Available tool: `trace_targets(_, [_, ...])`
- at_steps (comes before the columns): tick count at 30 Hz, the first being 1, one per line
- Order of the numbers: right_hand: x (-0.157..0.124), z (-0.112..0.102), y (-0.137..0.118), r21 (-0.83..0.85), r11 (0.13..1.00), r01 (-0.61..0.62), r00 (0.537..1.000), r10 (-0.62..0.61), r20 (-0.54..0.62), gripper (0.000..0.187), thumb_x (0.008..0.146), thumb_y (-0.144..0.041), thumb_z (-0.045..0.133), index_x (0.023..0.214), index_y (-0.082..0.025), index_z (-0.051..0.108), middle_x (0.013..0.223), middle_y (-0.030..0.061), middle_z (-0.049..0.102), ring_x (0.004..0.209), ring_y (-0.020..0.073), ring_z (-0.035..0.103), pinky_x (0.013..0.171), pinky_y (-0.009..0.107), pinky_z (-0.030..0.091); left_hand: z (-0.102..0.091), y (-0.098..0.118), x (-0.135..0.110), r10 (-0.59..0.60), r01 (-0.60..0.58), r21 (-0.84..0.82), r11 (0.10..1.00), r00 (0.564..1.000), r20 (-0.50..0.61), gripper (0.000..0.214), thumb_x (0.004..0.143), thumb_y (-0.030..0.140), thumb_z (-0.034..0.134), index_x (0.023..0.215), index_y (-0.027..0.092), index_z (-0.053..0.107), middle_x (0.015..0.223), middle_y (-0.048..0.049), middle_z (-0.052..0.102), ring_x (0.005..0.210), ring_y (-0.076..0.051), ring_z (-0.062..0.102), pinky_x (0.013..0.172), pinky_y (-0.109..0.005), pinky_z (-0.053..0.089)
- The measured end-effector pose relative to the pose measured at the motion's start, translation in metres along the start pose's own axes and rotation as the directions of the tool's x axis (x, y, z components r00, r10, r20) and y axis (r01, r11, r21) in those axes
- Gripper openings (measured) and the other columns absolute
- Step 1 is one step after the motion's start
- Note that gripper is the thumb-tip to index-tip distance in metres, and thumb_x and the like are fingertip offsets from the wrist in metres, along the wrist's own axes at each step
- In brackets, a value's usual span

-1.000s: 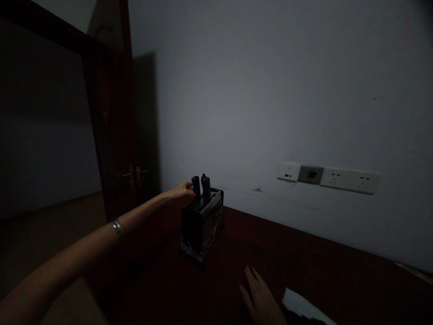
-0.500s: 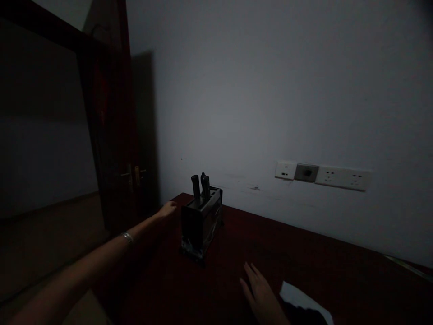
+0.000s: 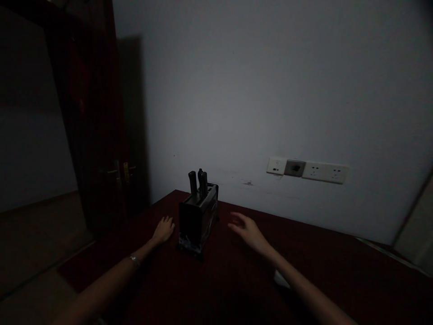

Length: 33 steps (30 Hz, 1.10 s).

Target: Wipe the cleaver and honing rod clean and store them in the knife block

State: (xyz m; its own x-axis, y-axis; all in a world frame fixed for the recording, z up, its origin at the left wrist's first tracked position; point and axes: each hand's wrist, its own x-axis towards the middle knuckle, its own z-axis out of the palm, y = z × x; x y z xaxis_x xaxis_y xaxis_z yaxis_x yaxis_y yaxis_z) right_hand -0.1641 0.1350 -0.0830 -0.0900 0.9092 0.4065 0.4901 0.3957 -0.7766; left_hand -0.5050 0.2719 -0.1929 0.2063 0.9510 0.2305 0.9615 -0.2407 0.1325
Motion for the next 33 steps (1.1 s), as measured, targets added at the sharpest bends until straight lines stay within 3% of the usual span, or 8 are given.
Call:
trace_targets(5, [0.084,0.010,-0.058,0.119,0.986,0.116,0.987,-0.102,-0.121,0.043,0.070,-0.023,0.066,0.109,-0.009,0.057,0.109,0.0145,0.063,0.091,0.0191,0.063,0.082,0.034,0.049,0.005,-0.006,0.003,-0.019,0.020,0.038,0.999,1.000,-0.012,0.047,0.088,0.025,0.025,0.122,0.003,0.048,0.130,-0.0178,0.047,0.127,-0.025,0.035,0.106,-0.038,0.019])
trace_targets(9, [0.117,0.028,-0.075,0.109,0.986,0.125,0.988,-0.114,-0.109,0.051,0.063,-0.029,0.073,0.107,-0.008,0.058,0.103,0.0144,0.065,0.087,0.0176,0.063,0.079,0.032,0.049,0.005,-0.006,0.002,-0.044,0.045,0.036,0.998,0.998,-0.034,0.046,0.087,0.026,0.027,0.122,0.005,0.049,0.130,-0.0173,0.046,0.126,-0.025,0.037,0.105,-0.039,0.022])
trace_targets(16, [0.127,0.043,-0.080,-0.041,0.994,0.101,0.988,-0.105,-0.110,0.048,0.062,-0.032,0.073,0.100,-0.006,0.060,0.086,0.0100,0.067,0.075,0.0152,0.061,0.070,0.028,0.048,0.003,-0.005,0.000,-0.057,0.059,0.024,0.998,0.997,-0.048,0.045,0.086,0.025,0.029,0.121,0.006,0.050,0.131,-0.0171,0.046,0.126,-0.026,0.037,0.104,-0.039,0.023])
trace_targets(23, [0.126,0.052,-0.081,-0.065,0.994,0.091,0.988,-0.098,-0.121,0.032,0.063,-0.029,0.071,0.087,-0.010,0.062,0.078,0.0046,0.065,0.070,0.0139,0.059,0.065,0.026,0.046,0.000,-0.004,-0.002,-0.052,0.053,0.038,0.998,0.998,-0.024,0.048,0.087,0.025,0.026,0.124,0.002,0.047,0.132,-0.0194,0.044,0.127,-0.026,0.035,0.105,-0.038,0.021])
trace_targets(33, [0.127,0.054,-0.082,-0.106,0.988,0.113,0.981,-0.128,-0.145,0.025,0.065,-0.025,0.069,0.084,-0.010,0.063,0.074,0.0038,0.064,0.067,0.0129,0.057,0.061,0.023,0.043,0.001,-0.005,0.000,-0.051,0.053,0.060,0.997,0.998,-0.029,0.046,0.087,0.025,0.028,0.122,0.004,0.049,0.130,-0.0178,0.047,0.125,-0.025,0.038,0.105,-0.036,0.022])
